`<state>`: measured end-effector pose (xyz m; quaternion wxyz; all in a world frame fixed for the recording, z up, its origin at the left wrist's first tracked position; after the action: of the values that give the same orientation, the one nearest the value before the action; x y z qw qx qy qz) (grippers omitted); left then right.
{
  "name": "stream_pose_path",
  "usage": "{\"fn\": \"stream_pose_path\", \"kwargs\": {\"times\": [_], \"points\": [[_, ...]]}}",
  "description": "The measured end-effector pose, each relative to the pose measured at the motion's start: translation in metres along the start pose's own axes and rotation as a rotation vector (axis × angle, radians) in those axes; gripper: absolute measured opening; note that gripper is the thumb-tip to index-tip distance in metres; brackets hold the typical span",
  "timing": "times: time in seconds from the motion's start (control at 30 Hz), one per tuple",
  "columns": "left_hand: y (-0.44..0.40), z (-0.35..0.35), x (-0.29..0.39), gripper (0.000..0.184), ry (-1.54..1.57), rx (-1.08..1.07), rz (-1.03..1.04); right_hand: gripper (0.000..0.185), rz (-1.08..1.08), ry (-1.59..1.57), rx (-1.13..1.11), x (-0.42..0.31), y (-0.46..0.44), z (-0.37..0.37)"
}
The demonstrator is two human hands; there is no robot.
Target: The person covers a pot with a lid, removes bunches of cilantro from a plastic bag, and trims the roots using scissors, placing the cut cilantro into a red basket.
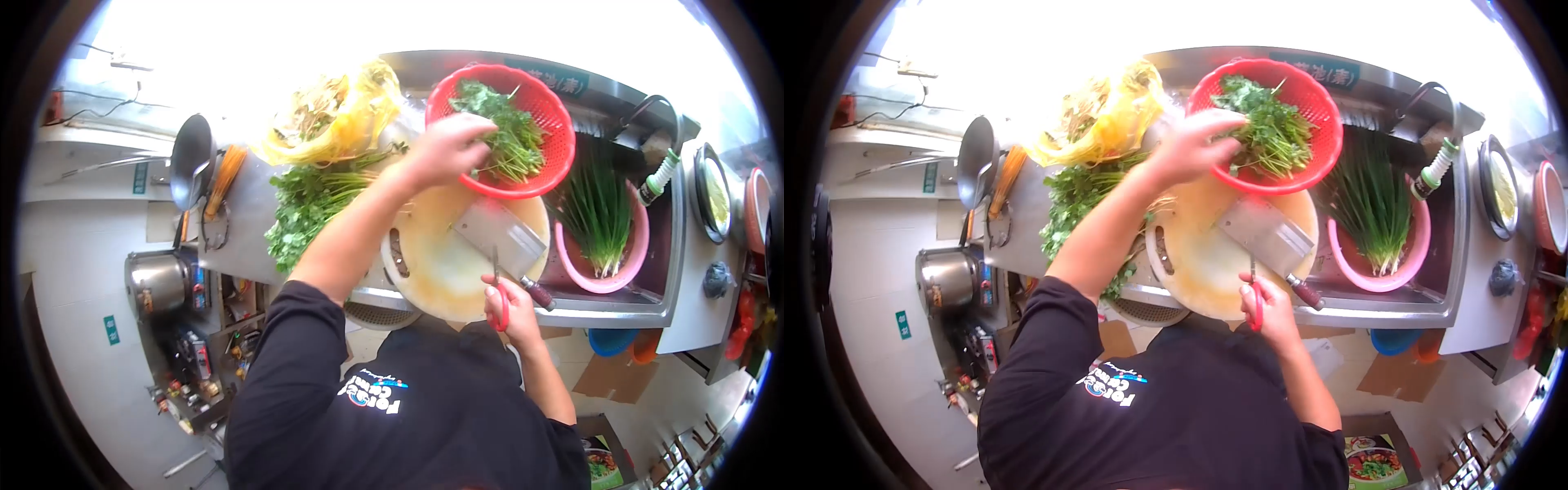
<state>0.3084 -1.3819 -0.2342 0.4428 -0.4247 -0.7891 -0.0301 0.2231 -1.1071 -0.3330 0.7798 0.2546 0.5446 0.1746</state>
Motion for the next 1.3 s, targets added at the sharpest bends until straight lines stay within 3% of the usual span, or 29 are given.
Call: {"fn": "stream_pose_path", "kwargs": {"times": [0.13, 0.27, 0.33, 0.47, 0.53, 0.6, 0.67, 0.73, 0.8, 0.83, 0.93, 1.1, 1.2, 1.3], "points": [[0.090, -0.106, -0.011, 0.020, 0.249, 0.303, -0.480, 0.035, 0.005, 0.019, -0.045, 0.008, 0.001, -0.011], [0.213, -0.141, -0.035, 0.016, -0.039, 0.304, -0.788, 0.035, 0.028, 0.070, -0.116, 0.014, -0.010, -0.001], [0.257, -0.117, -0.038, 0.015, -0.135, 0.241, -0.764, 0.036, 0.071, 0.129, -0.154, 0.012, -0.018, 0.012], [0.256, -0.090, -0.010, 0.023, -0.638, 0.213, -0.406, 0.037, 0.108, 0.167, -0.203, 0.004, -0.029, 0.047], [0.258, -0.094, -0.027, 0.031, -0.777, 0.207, -0.481, 0.037, 0.074, 0.192, -0.237, -0.001, -0.032, 0.064], [0.269, -0.097, -0.045, 0.032, -0.792, 0.164, -0.590, 0.036, 0.057, 0.209, -0.241, 0.002, -0.033, 0.075], [0.272, -0.099, -0.054, 0.030, -0.784, -0.029, -0.724, 0.035, 0.028, 0.210, -0.222, 0.002, -0.032, 0.083], [0.282, -0.108, -0.057, 0.026, -0.789, 0.003, -0.709, 0.035, 0.026, 0.203, -0.221, 0.008, -0.031, 0.084], [0.286, -0.123, -0.046, 0.022, -0.627, 0.308, -0.465, 0.034, 0.030, 0.194, -0.221, 0.018, -0.029, 0.081], [0.297, -0.125, -0.054, 0.023, -0.439, 0.317, -0.689, 0.034, 0.066, 0.190, -0.213, 0.025, -0.028, 0.078], [0.298, -0.126, -0.056, 0.029, -0.387, 0.180, -0.871, 0.034, 0.108, 0.200, -0.195, 0.036, -0.028, 0.076], [0.286, -0.082, -0.060, 0.042, -0.677, -0.028, -0.549, 0.034, 0.071, 0.230, -0.181, 0.039, -0.031, 0.085], [0.288, -0.076, -0.063, 0.039, -0.847, -0.041, -0.516, 0.033, 0.046, 0.227, -0.179, 0.038, -0.033, 0.092], [0.291, -0.092, -0.057, 0.029, -0.782, 0.126, -0.452, 0.033, 0.037, 0.212, -0.179, 0.039, -0.032, 0.094]]}}
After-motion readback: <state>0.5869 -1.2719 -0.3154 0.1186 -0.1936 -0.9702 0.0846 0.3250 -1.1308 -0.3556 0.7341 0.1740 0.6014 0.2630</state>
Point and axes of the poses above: each hand's wrist, its own y-axis away from the middle knuckle, its own z-axis out of the palm, x = y × z, the point moved 6 cm from there along -y, towards the middle knuckle, and after that the axes turned 2 degrees about -z, right-handed, at the moved point
